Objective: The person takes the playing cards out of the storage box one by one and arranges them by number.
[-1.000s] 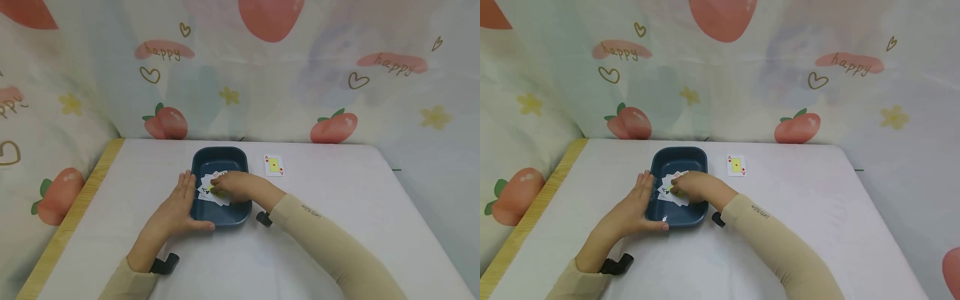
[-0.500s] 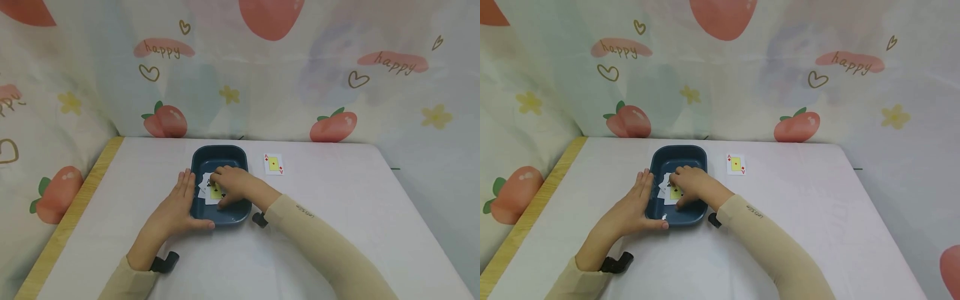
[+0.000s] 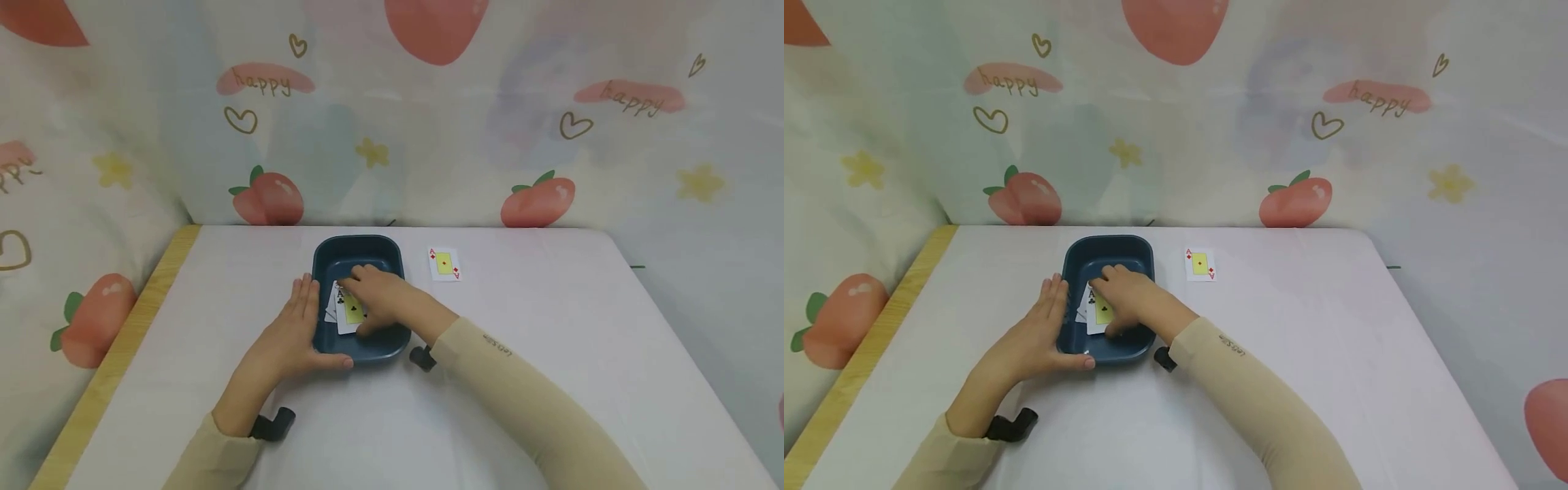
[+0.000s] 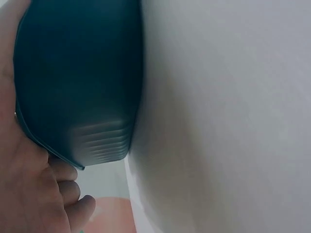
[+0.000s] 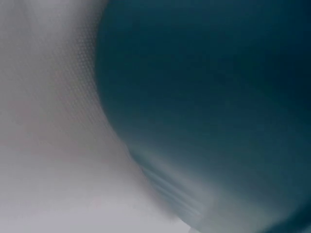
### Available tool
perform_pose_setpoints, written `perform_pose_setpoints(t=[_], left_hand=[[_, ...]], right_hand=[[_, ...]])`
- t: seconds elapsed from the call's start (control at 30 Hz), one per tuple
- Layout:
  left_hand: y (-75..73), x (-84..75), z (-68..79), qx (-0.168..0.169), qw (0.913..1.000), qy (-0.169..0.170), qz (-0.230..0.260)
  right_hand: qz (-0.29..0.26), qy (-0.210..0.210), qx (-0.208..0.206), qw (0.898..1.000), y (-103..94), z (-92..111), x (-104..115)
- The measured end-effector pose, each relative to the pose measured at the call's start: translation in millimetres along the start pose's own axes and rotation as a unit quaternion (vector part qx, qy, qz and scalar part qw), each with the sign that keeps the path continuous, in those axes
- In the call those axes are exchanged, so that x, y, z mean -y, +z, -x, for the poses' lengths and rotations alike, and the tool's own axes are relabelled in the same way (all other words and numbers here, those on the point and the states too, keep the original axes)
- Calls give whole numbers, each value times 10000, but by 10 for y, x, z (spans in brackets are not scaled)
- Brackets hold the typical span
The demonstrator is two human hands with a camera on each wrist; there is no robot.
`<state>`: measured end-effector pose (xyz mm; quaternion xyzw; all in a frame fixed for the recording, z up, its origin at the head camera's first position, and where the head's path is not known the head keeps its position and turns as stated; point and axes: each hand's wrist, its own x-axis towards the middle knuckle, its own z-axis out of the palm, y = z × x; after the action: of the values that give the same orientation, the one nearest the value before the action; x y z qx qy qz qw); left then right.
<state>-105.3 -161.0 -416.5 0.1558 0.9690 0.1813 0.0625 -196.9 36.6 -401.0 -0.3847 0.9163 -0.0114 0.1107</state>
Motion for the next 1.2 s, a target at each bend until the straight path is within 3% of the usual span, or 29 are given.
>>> perform_pose_setpoints(t=[0.23, 0.7, 1.2], left_hand=[[-6, 19, 36, -19, 10000, -46, -43], [-60, 32, -7, 44, 9998, -92, -163], [18, 10, -37, 67, 9997, -174, -133]], right_hand=[[-253, 29, -8, 9997, -106, 37, -17], [-644, 300, -460, 9964, -376, 197, -211], [-714, 815, -801, 9909, -611, 646, -602]])
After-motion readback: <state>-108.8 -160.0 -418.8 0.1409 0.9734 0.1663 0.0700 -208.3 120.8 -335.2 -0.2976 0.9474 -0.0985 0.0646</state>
